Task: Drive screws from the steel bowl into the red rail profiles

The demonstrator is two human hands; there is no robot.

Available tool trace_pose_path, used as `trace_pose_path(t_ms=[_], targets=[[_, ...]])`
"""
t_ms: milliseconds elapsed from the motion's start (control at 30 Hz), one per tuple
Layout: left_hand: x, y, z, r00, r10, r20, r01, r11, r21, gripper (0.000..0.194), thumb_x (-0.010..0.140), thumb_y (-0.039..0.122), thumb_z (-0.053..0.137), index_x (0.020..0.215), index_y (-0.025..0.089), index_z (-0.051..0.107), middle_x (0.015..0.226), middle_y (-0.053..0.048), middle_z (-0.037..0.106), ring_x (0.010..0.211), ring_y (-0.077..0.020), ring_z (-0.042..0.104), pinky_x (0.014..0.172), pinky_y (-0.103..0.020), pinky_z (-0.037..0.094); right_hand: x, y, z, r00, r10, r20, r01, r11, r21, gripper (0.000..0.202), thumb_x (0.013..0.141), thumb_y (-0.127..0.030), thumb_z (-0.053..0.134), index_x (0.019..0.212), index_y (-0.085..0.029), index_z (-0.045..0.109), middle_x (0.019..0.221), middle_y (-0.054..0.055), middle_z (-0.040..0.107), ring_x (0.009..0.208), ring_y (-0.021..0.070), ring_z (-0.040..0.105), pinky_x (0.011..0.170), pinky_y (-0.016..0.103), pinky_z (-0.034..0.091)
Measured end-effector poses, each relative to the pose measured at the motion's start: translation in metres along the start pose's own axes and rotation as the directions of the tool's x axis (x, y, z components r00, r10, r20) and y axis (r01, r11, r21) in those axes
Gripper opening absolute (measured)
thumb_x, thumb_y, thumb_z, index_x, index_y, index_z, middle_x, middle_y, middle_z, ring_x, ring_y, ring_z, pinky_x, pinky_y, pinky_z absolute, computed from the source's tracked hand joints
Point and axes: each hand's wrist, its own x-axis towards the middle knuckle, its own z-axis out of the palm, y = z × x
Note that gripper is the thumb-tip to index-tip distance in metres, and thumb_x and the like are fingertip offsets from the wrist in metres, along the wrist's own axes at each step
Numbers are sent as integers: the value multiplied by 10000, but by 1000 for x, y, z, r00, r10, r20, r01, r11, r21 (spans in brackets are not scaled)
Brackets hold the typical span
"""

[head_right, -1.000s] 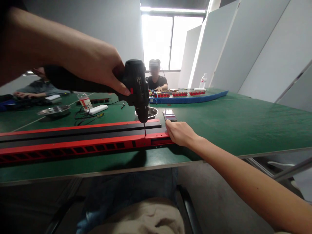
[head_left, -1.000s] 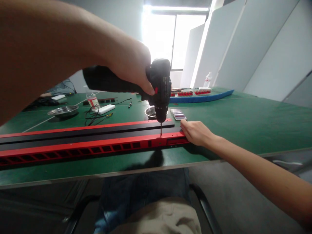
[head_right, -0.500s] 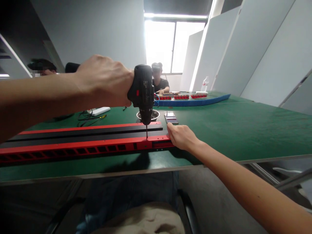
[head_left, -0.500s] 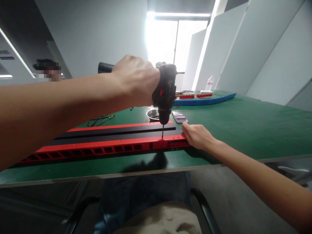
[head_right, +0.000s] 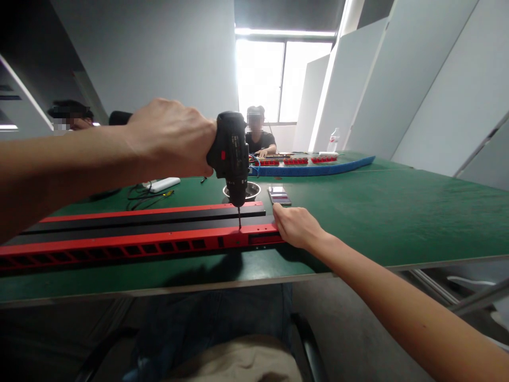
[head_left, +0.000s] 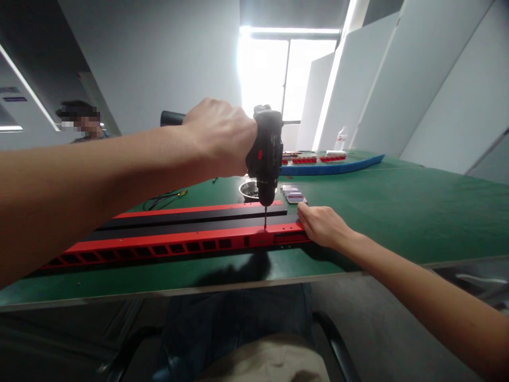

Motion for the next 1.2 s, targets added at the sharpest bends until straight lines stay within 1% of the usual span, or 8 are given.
trace_pose_path(t_ms=[167,533,733,867,1000,1067,1167,1200], targets=[[-2,1,-2,1000,5,-3,-5,1000,-22,521,746,573,542,938,120,712,721,-173,656,719,-332,671,633,-382,438,0,-1,-1,1000,1,5,-1,1000,9,209,990,-283,358,978,-148,516,742,81,651,571,175,509,581,316,205],[2,3,-1,993,-51,104,64,990,-127,586,768,592,592,1102,127,721,993,-214,695,1013,-387,631,851,-465,417,1,-1,-1,1000,-5,13,6,1000,-19,215,1001,-253,323,980,-143,507,741,97,658,554,180,514,570,322,192],[-2,5,-5,998,-16,58,20,997,-70,476,761,510,591,1001,123,730,821,-189,679,862,-366,661,746,-426,434,1,0,-1,999,-6,32,6,1000,-12,203,1007,-262,339,985,-145,503,762,95,671,572,181,535,575,315,193],[-1,-3,-14,992,99,80,-89,989,-118,460,710,583,653,986,229,755,699,-79,665,669,-266,647,610,-326,418,2,-1,-9,995,-25,95,29,999,-40,181,1002,-272,373,986,-151,505,791,105,685,608,200,574,576,317,192],[2,-20,-23,920,226,320,-105,929,-355,275,716,456,736,860,227,782,620,17,656,551,-147,603,527,-223,395,7,-11,-17,991,13,135,-9,999,-35,173,1008,-294,398,998,-162,508,859,118,711,668,222,622,584,317,213],[2,-28,-23,863,227,451,26,872,-489,309,741,451,730,855,168,777,620,9,675,536,-143,612,504,-206,409,12,-19,-16,991,44,129,-46,999,9,175,1018,-284,381,1018,-166,510,919,127,722,716,232,643,601,315,244],[-4,-33,-16,724,285,628,278,713,-644,367,788,450,693,882,105,776,713,-70,733,606,-185,662,532,-233,473,20,-35,-11,992,66,105,-77,991,106,189,1026,-264,360,1102,-165,501,989,133,728,783,242,658,638,313,288],[-7,-34,-13,734,261,628,363,630,-687,336,755,406,743,870,93,779,726,-94,737,623,-196,666,550,-249,490,23,-40,-9,993,72,98,-84,988,130,196,1027,-262,356,1123,-164,497,992,133,728,791,244,659,646,313,293]])
